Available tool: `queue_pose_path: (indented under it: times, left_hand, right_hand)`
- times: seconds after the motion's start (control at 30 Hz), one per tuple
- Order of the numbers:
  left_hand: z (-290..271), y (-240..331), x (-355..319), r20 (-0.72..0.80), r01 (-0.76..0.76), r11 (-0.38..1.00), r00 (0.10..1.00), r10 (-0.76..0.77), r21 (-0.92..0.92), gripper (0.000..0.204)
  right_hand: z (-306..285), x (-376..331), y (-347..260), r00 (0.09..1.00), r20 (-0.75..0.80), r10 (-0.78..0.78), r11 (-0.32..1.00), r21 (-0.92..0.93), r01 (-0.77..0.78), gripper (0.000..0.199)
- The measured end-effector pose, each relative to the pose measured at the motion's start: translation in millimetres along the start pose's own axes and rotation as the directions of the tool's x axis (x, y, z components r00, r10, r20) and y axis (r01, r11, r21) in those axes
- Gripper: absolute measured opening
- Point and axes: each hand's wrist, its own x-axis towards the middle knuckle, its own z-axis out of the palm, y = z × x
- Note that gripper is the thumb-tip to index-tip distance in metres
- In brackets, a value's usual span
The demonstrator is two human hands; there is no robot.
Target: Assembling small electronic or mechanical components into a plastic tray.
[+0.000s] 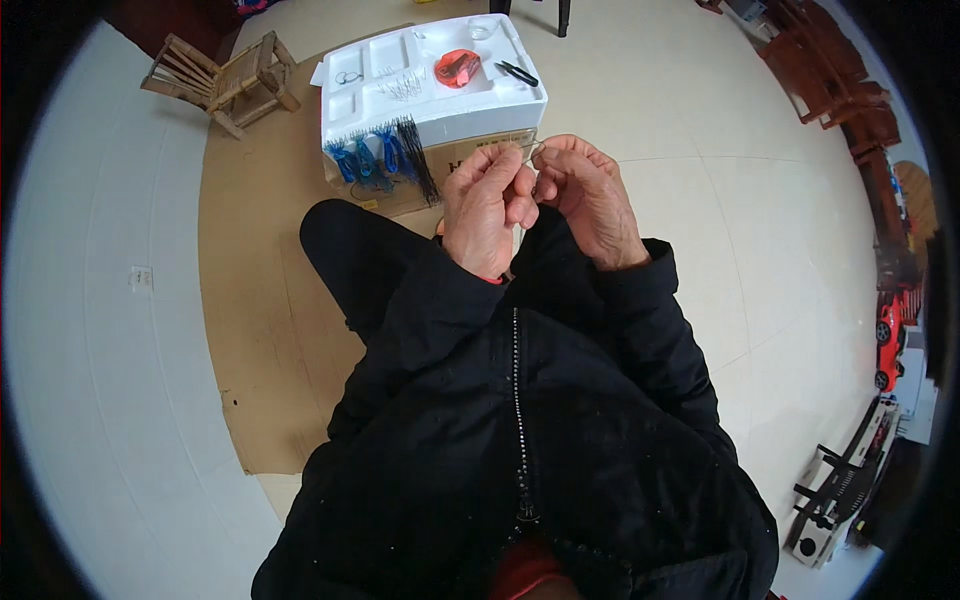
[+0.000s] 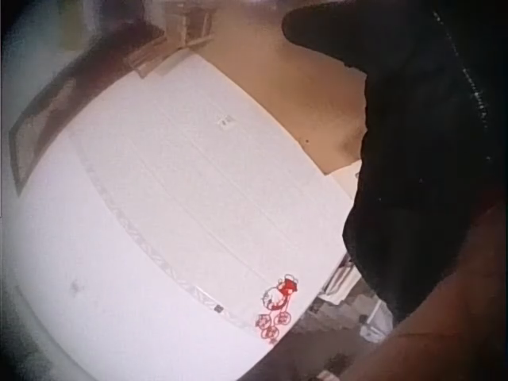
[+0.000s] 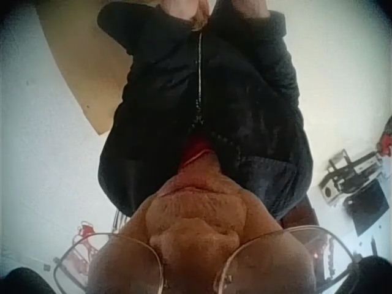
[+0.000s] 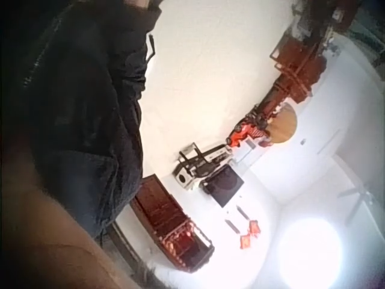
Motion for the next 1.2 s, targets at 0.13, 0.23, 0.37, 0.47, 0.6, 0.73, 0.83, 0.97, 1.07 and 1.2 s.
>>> queue_pose_path:
  times: [0.13,0.23,0.37,0.47,0.6,0.73,0.83,0.97,1.07,1.2]
  left_hand:
    - [-0.7,-0.3,0.9,-0.009,-0.003,1.0,1.0,0.003,-0.016,0.012]
    - [-3.1,-1.3,2.9,0.006,0.003,0.999,1.0,-0.002,-0.049,0.012]
    - [-5.7,-3.2,4.5,-0.01,0.012,0.998,1.0,-0.013,-0.056,0.011]
    - [-2.4,-3.4,2.4,-0.012,-0.05,0.999,0.999,0.05,0.02,0.011]
    - [-1.6,-5.4,1.5,0.026,-0.118,0.991,0.993,0.117,0.063,0.012]
    - [-0.8,-5.6,1.5,0.02,-0.16,0.98,0.987,0.159,0.119,0.011]
    - [2.5,-7.4,0.5,0.018,-0.197,0.97,0.98,0.196,0.145,0.011]
    - [4.0,-7.0,0.1,0.013,-0.208,0.965,0.978,0.209,0.16,0.011]
    - [3.4,-6.1,-0.3,0.011,-0.203,0.966,0.979,0.204,0.158,0.011]
    - [3.2,-8.3,1.2,0.012,-0.205,0.966,0.979,0.205,0.156,0.011]
  right_hand:
    - [-4.1,2.2,10.6,0.997,0.053,-0.057,0.995,0.081,0.053,0.012]
    - [-5.4,4.3,16.7,0.994,0.061,-0.088,0.993,0.09,0.082,0.013]
    - [-3.2,4.4,18.9,0.987,0.067,-0.146,0.986,0.088,0.14,0.013]
    - [-1.3,4.8,18.8,0.983,0.065,-0.171,0.983,0.083,0.166,0.012]
    - [-0.3,5.6,17.9,0.981,0.054,-0.185,0.98,0.09,0.18,0.012]
    - [-2.2,7.3,20.3,0.982,0.058,-0.177,0.979,0.117,0.169,0.012]
    - [-3.5,8.3,22.0,0.985,0.071,-0.157,0.981,0.126,0.148,0.013]
    - [0.3,6.6,20.1,0.986,0.019,-0.165,0.978,0.136,0.161,0.013]
    - [2.9,7.7,20.7,0.984,0.04,-0.172,0.973,0.161,0.163,0.013]
    - [8.0,5.3,16.8,0.982,-0.005,-0.189,0.96,0.21,0.186,0.01]
